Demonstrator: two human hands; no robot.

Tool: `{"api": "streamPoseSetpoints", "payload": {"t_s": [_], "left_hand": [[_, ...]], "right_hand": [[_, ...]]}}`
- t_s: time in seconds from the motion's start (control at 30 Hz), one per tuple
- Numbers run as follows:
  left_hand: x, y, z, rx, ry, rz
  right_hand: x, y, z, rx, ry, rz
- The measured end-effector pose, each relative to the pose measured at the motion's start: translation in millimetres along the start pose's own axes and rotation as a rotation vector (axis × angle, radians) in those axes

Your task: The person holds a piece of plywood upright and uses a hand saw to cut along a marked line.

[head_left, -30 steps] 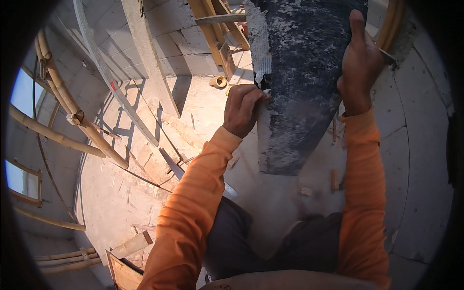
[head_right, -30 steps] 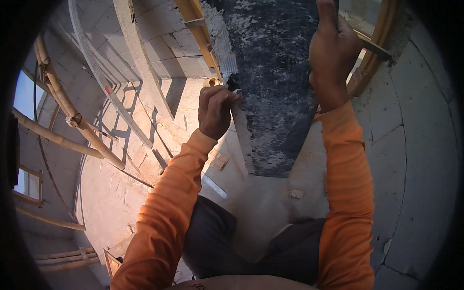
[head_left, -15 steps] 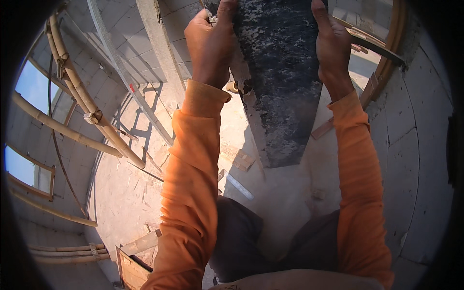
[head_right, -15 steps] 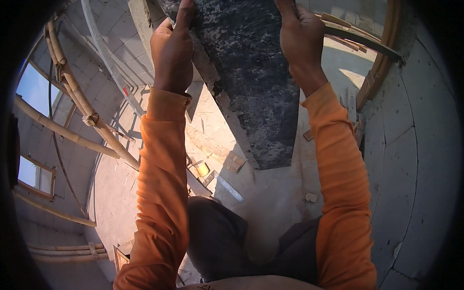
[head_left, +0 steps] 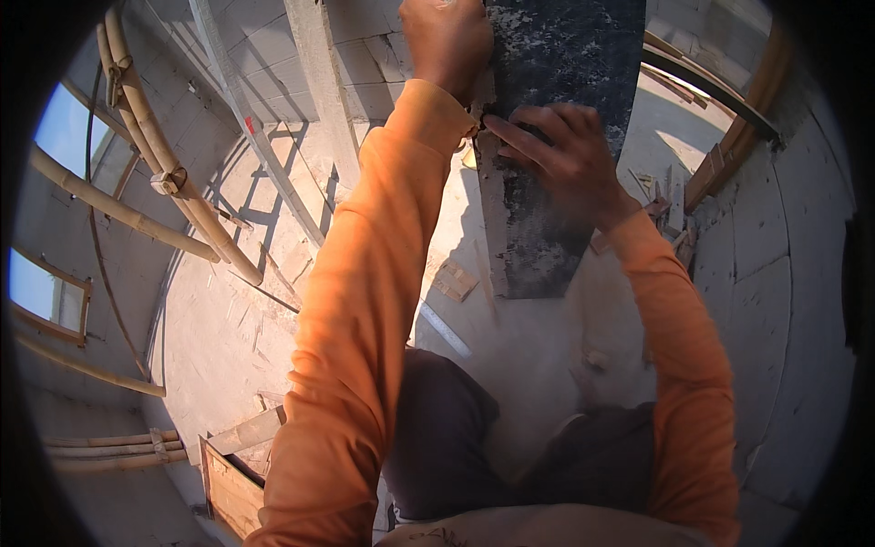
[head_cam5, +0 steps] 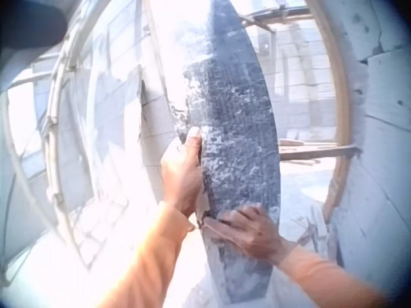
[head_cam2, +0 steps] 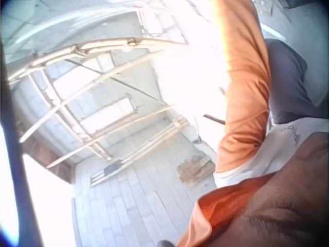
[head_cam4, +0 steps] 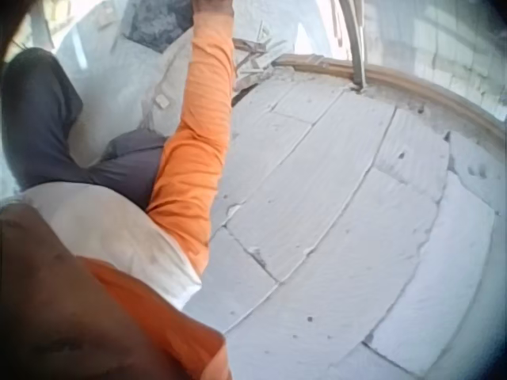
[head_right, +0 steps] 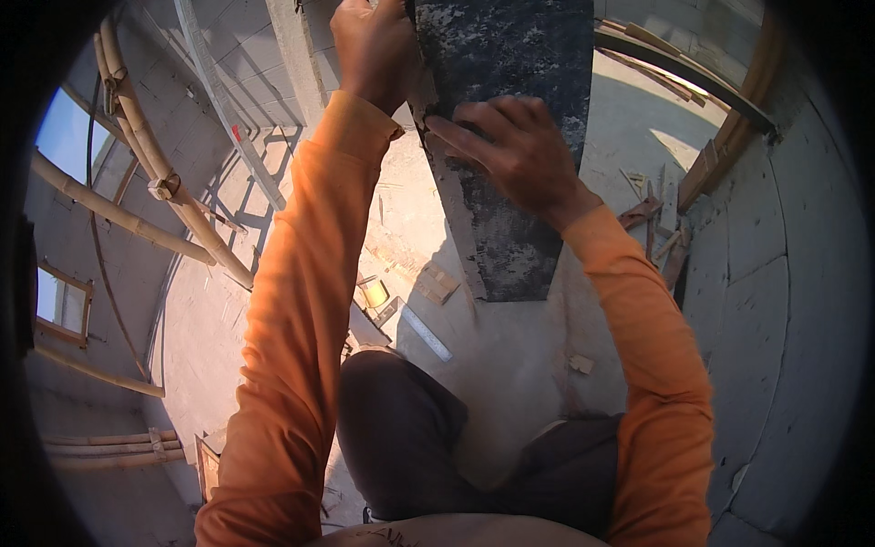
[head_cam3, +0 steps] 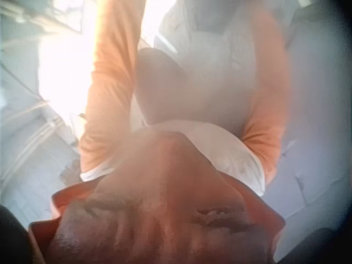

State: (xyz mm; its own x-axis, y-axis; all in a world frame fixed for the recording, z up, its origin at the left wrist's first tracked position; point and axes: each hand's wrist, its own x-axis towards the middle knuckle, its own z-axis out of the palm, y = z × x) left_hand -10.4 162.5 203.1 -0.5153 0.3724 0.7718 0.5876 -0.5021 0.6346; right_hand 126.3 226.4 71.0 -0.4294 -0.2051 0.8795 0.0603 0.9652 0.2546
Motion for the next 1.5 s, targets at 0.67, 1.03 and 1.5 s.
{"api": "streamPoseSetpoints", "payload": {"t_s": [0.67,1.03,1.5], "left_hand": [[5,-24,10,0.208,0.236,0.077],[5,-22,8,0.186,0.242,0.127],[-3,-15,11,0.126,0.223,0.073]], "right_hand": [[2,-3,35,-0.003,0.025,-0.035],[-12,-7,28,0.074,0.036,-0.112],[-32,-11,26,0.148,0.005,-0.148]]}}
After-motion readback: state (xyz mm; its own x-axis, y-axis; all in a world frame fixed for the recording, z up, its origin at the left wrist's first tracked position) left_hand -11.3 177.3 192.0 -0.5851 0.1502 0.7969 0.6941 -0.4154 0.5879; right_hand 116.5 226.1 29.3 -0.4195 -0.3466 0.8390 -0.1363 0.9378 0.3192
